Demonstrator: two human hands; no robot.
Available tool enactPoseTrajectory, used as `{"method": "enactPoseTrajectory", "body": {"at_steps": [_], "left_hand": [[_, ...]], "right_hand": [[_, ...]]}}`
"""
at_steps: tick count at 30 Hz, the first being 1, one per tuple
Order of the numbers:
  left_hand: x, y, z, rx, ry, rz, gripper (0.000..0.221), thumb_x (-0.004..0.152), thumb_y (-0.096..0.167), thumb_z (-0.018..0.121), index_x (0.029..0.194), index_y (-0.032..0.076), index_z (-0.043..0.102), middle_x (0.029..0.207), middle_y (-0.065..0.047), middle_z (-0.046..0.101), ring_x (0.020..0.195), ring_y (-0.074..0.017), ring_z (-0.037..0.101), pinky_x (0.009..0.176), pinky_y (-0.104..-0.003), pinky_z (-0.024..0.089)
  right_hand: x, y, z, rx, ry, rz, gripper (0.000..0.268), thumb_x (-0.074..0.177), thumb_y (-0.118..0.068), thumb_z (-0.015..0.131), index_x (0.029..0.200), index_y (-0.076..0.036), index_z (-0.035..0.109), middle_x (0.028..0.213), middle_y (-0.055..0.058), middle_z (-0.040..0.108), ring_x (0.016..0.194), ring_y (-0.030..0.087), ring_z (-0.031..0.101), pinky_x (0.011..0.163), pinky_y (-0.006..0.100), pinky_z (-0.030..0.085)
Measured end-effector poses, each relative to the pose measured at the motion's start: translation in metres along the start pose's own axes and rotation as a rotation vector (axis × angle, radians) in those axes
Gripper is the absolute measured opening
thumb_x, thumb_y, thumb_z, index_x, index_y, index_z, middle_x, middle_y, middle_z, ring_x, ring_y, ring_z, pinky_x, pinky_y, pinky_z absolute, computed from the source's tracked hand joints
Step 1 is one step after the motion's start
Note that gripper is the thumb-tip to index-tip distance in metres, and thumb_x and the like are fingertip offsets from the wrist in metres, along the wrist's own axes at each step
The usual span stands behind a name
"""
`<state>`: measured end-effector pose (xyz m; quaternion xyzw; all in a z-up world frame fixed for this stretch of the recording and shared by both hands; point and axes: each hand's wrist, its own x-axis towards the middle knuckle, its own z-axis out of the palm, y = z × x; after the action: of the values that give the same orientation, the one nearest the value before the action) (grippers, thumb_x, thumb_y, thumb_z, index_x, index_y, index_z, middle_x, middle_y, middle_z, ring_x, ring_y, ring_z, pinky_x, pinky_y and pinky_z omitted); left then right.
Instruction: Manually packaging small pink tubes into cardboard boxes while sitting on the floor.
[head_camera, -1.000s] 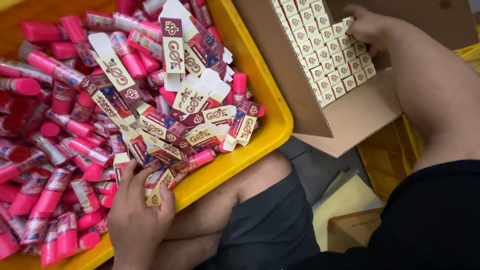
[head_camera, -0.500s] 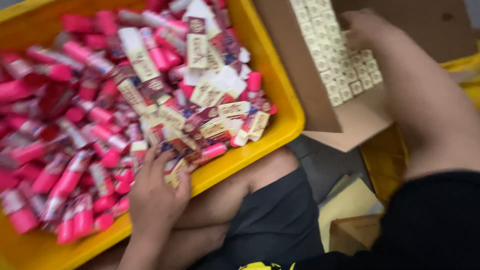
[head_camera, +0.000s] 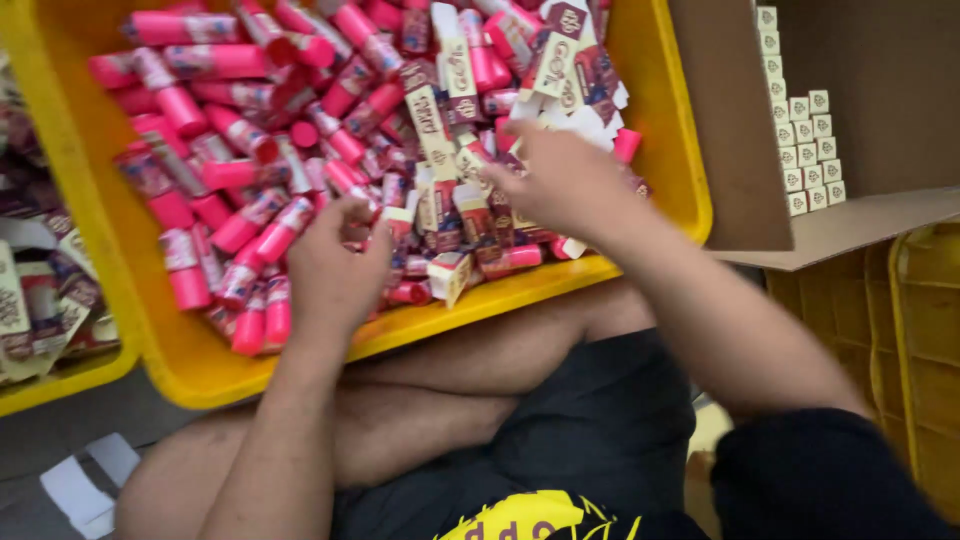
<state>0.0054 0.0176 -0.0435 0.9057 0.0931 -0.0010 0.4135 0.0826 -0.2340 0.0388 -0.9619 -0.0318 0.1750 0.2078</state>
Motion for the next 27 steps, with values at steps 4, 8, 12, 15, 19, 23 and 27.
{"method": "enactPoseTrajectory", "body": {"at_steps": [4,8,12,15,19,23,27], "left_hand": [[0.006,-0.007,-0.038,-0.182,-0.001,-0.118,0.033,0.088,0.025,0.074,0.119,0.015,0.072,0.105,-0.009,0.076,0.097,-0.0267,0.075,0.083,-0.039,0.058],[0.011,-0.01,-0.052,-0.301,0.027,-0.112,0.038,0.087,0.027,0.073,0.122,0.011,0.069,0.106,-0.012,0.076,0.094,-0.0269,0.075,0.081,-0.04,0.058],[0.007,0.01,-0.059,-0.365,-0.014,-0.15,0.041,0.083,0.03,0.073,0.121,0.016,0.069,0.106,-0.011,0.077,0.098,-0.0292,0.076,0.084,-0.04,0.059],[-0.002,0.027,-0.063,-0.483,-0.237,-0.046,0.066,0.079,0.025,0.08,0.14,0.012,0.058,0.123,-0.019,0.071,0.118,-0.0409,0.067,0.101,-0.051,0.054],[-0.01,0.045,-0.076,-0.417,-0.561,0.111,0.092,0.076,0.027,0.081,0.156,0.015,0.036,0.145,-0.025,0.056,0.14,-0.0428,0.05,0.118,-0.054,0.038],[-0.001,0.033,-0.102,-0.449,-0.433,-0.051,0.064,0.081,0.032,0.074,0.14,0.016,0.055,0.127,-0.02,0.07,0.13,-0.038,0.06,0.109,-0.053,0.047],[0.002,0.003,-0.123,-0.573,-0.246,0.093,0.073,0.086,0.02,0.07,0.153,0.008,0.043,0.146,-0.028,0.053,0.142,-0.0443,0.046,0.118,-0.056,0.036]], "right_hand": [[0.031,-0.003,0.067,-0.279,-0.2,0.042,0.082,0.087,-0.059,0.064,0.151,-0.011,0.046,0.13,0.024,0.065,0.123,0.048,0.061,0.094,0.069,0.049],[0.041,0.018,0.105,-0.204,-0.141,0.05,0.086,0.08,-0.037,0.076,0.152,-0.005,0.04,0.121,0.025,0.069,0.115,0.047,0.067,0.095,0.061,0.053],[-0.009,-0.025,0.064,0.007,0.06,-0.017,0.051,0.089,-0.025,0.069,0.126,0.009,0.058,0.105,0.038,0.069,0.106,0.059,0.065,0.089,0.069,0.049],[-0.04,-0.053,0.052,0.529,0.372,-0.02,0.046,0.081,-0.018,0.086,0.115,-0.01,0.057,0.095,0.008,0.063,0.092,0.024,0.065,0.078,0.035,0.052],[-0.05,-0.073,0.065,0.864,0.226,-0.109,0.065,0.074,-0.01,0.091,0.126,-0.009,0.052,0.104,0.007,0.069,0.093,0.018,0.067,0.075,0.033,0.058],[-0.048,-0.104,0.067,1.251,0.285,-0.354,0.072,0.099,-0.012,0.049,0.165,-0.013,0.018,0.13,0.012,0.06,0.118,0.02,0.063,0.101,0.039,0.054],[-0.042,-0.124,0.07,1.158,0.138,-0.579,0.067,0.104,-0.015,0.038,0.167,-0.013,0.013,0.158,0.02,0.046,0.144,0.032,0.051,0.124,0.051,0.042]]}}
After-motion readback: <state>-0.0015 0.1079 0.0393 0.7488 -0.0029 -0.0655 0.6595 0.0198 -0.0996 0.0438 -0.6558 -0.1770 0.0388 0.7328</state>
